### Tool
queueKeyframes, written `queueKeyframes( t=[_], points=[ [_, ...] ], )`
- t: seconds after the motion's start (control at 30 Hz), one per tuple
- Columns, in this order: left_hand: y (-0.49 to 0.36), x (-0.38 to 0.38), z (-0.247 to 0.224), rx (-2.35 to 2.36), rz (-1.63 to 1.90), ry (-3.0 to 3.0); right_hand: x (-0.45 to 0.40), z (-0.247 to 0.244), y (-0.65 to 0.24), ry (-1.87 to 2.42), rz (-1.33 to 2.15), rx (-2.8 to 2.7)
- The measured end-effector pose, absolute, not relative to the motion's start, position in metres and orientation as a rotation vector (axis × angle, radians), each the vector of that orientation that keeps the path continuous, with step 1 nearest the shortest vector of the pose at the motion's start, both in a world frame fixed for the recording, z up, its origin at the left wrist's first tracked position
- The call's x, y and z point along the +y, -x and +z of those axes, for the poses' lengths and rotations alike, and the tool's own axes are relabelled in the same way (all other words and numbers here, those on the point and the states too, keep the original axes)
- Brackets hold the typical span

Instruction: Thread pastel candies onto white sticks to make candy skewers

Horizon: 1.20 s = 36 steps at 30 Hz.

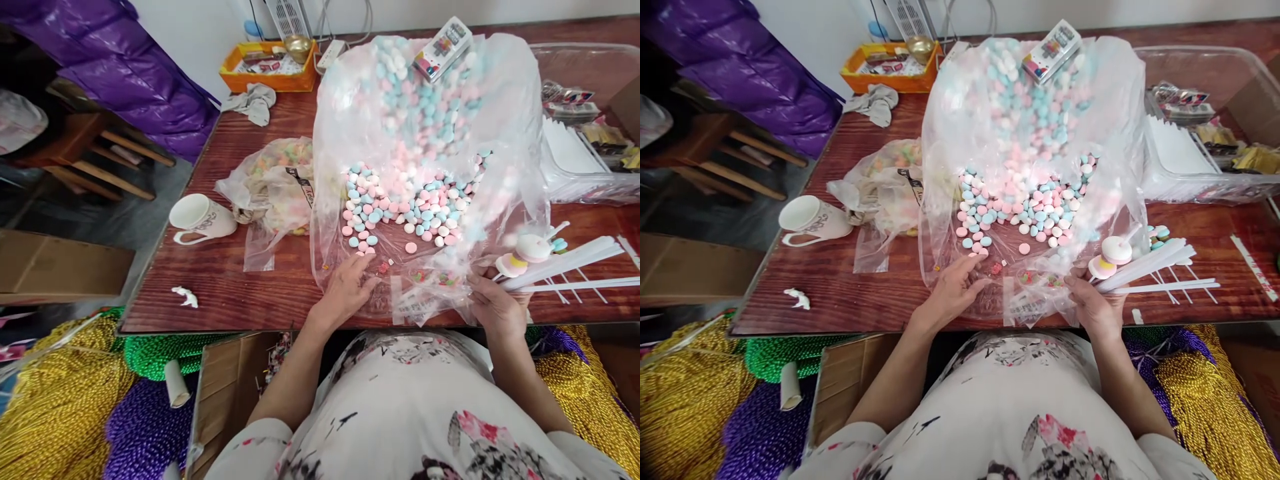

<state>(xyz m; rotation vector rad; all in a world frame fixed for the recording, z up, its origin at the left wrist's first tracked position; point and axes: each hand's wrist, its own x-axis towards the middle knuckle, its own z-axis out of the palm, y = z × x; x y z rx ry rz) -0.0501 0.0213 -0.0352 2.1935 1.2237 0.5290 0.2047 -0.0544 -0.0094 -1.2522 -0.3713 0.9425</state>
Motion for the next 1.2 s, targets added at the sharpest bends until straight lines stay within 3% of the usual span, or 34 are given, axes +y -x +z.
queueKeyframes(
  t=[0.3, 0.47, 0.7, 1.0, 1.2],
  points=[
    [0.012, -0.001, -0.025, 0.918, 0.725, -1.369, -0.051, -0.014, -0.194, 1.174, 1.077, -0.455],
    [-0.005, 0.009, 0.001, 0.864, 0.985, -1.806, -0.049, -0.030, -0.194, 1.253, 0.934, -0.599],
    [0.009, 0.029, 0.010, 1.100, 0.845, -2.229, -0.051, -0.040, -0.192, 1.258, 0.904, -0.698],
    [0.001, 0.004, 0.007, 0.933, 0.525, -2.360, -0.056, -0.007, -0.162, 1.192, 1.150, -0.530],
    [0.066, -0.015, 0.033, 1.119, 0.834, -2.117, -0.059, -0.007, -0.176, 1.072, 1.231, -0.570]
  ],
)
